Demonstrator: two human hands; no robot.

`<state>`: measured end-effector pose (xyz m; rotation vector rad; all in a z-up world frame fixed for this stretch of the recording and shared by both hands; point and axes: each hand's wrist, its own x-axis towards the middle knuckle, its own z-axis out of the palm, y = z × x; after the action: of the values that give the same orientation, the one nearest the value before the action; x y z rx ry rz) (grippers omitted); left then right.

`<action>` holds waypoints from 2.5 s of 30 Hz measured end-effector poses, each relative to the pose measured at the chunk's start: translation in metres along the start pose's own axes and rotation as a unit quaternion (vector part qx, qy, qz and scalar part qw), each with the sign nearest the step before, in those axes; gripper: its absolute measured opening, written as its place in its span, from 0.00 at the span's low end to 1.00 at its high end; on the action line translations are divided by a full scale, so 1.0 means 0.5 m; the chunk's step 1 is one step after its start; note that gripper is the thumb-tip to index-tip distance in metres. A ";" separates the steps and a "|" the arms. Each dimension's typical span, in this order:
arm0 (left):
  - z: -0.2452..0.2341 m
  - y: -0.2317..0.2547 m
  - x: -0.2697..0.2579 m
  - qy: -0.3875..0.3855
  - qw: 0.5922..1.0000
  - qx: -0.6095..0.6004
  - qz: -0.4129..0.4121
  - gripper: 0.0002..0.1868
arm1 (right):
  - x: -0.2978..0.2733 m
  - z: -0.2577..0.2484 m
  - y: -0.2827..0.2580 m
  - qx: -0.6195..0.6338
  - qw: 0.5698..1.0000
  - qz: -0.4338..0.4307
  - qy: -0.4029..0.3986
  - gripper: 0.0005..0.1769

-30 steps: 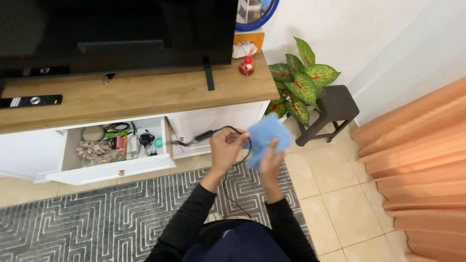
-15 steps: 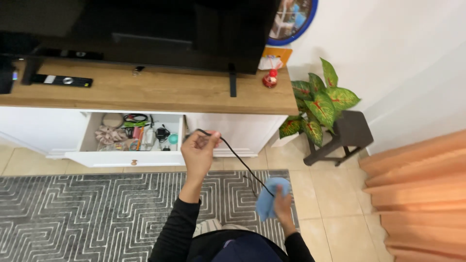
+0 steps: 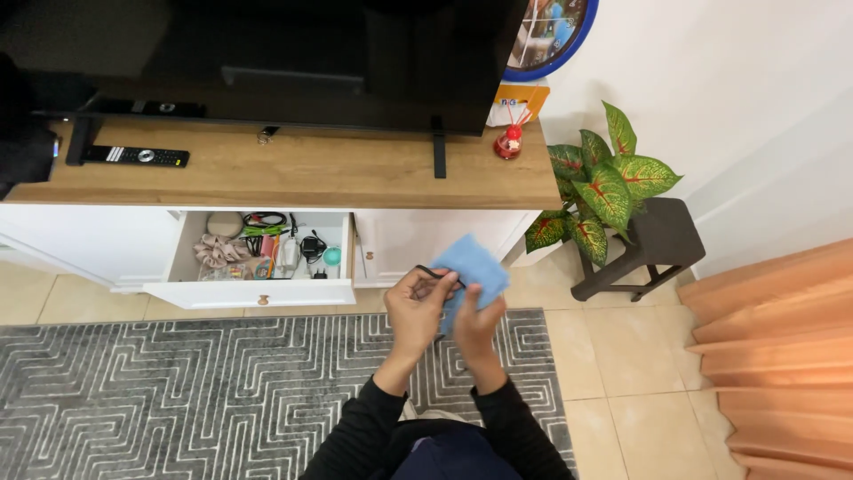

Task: The person wipes a black cable with a blue cloth, coils it, and places it into an open drawer. They then pick up a white cable from a sofa, wipe it with the same cloth, and coil it in their hands.

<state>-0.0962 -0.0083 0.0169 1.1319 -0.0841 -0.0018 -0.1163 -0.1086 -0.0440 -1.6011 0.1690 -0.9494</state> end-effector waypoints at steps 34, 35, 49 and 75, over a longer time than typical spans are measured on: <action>0.036 -0.031 -0.033 -0.035 0.999 0.031 0.019 0.04 | -0.003 -0.151 0.054 -0.144 0.976 -0.133 -0.092 0.23; 0.027 -0.030 -0.024 -0.010 0.999 0.029 0.029 0.04 | -0.019 -0.176 0.095 -0.201 0.967 -0.131 -0.089 0.24; 0.020 -0.061 -0.024 -0.012 0.999 -0.045 -0.003 0.04 | 0.058 -0.304 0.119 -0.083 0.984 0.129 0.091 0.36; -0.072 -0.073 -0.004 0.090 0.991 -0.061 0.072 0.06 | -0.032 -0.321 0.220 -0.109 0.991 0.077 0.035 0.42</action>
<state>-0.0943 0.0086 -0.0313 0.9977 -0.0053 0.2214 -0.1887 -0.2523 -0.1545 -1.7268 0.4513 -0.8916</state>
